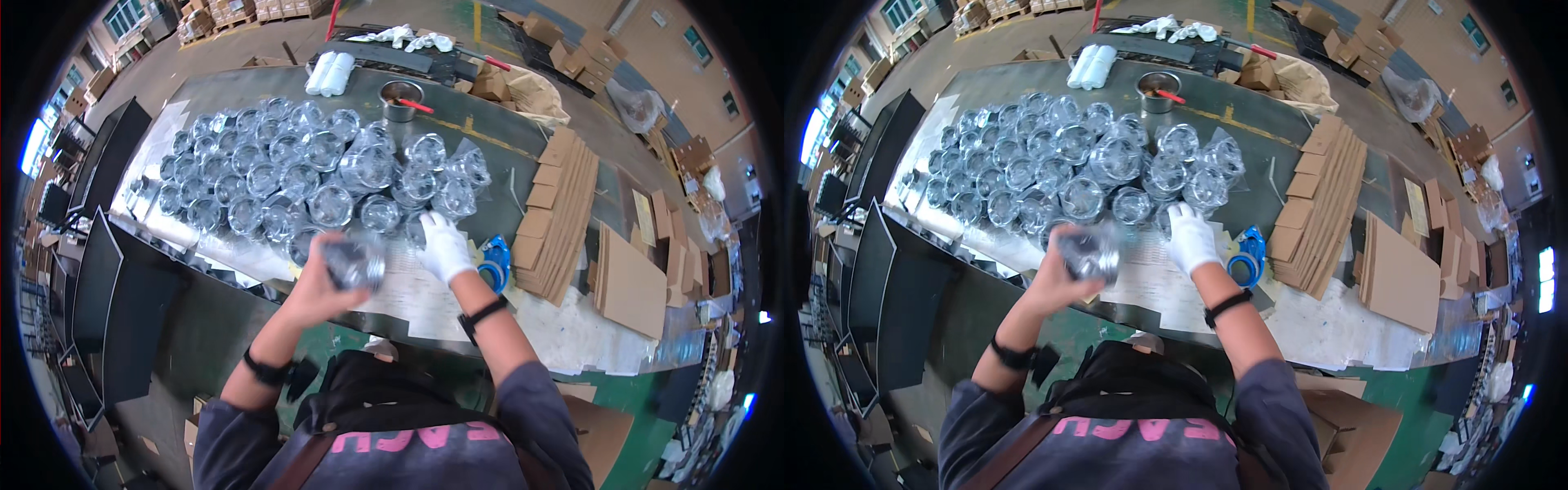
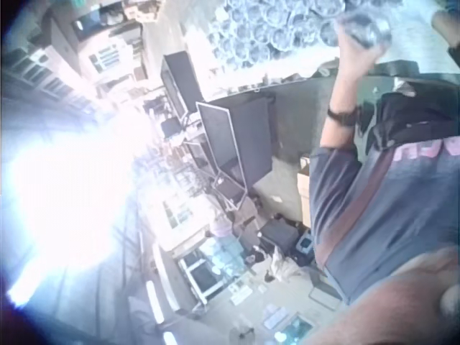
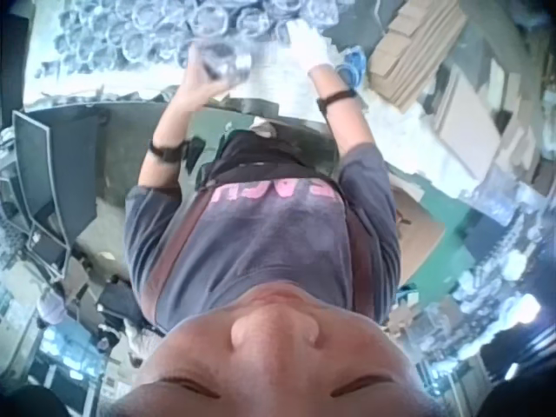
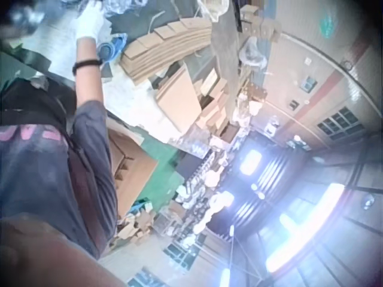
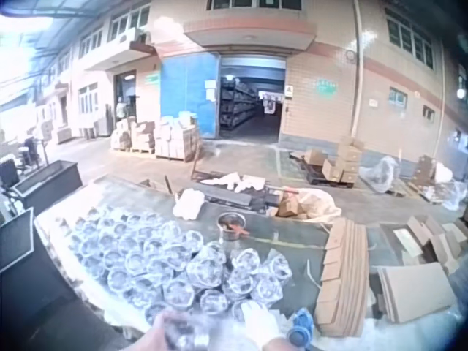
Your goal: Packing metal covers into partitioned cardboard boxes, sealing with tape, and moving them to a pallet.
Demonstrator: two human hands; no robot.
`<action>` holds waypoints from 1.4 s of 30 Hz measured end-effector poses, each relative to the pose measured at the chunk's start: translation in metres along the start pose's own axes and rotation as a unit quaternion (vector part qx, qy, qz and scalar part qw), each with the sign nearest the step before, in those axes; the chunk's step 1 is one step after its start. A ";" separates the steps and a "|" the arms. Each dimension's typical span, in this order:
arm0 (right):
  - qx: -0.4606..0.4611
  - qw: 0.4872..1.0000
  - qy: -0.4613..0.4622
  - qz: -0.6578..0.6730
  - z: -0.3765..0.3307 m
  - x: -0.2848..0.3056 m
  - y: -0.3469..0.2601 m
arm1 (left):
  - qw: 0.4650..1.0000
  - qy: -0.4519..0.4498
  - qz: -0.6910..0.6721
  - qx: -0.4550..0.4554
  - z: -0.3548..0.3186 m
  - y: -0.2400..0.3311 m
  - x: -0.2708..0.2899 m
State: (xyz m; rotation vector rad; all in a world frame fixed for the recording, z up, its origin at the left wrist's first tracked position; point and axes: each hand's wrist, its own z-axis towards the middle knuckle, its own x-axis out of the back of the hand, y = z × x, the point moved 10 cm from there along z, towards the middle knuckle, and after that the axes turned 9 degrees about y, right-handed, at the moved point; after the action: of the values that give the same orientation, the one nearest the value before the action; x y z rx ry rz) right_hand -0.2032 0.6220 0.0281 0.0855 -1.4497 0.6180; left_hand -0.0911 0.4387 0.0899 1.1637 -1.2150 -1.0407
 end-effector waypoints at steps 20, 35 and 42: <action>0.007 0.993 -0.099 0.059 0.034 -0.057 -0.070 | 0.915 0.046 0.377 0.137 -0.015 -0.125 0.076; -0.209 0.703 -0.081 0.675 -0.093 -0.020 -0.009 | 0.994 -0.012 0.075 0.081 -0.029 -0.057 0.078; -0.346 0.633 0.278 0.634 -0.298 0.196 0.069 | 0.960 -0.214 -0.169 0.058 -0.030 0.002 -0.062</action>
State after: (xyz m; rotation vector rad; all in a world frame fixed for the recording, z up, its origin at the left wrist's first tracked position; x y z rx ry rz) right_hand 0.0328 0.8712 0.1473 -1.7446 -0.8302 1.0013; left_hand -0.0670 0.5031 0.0836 1.3088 -1.4575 -1.5563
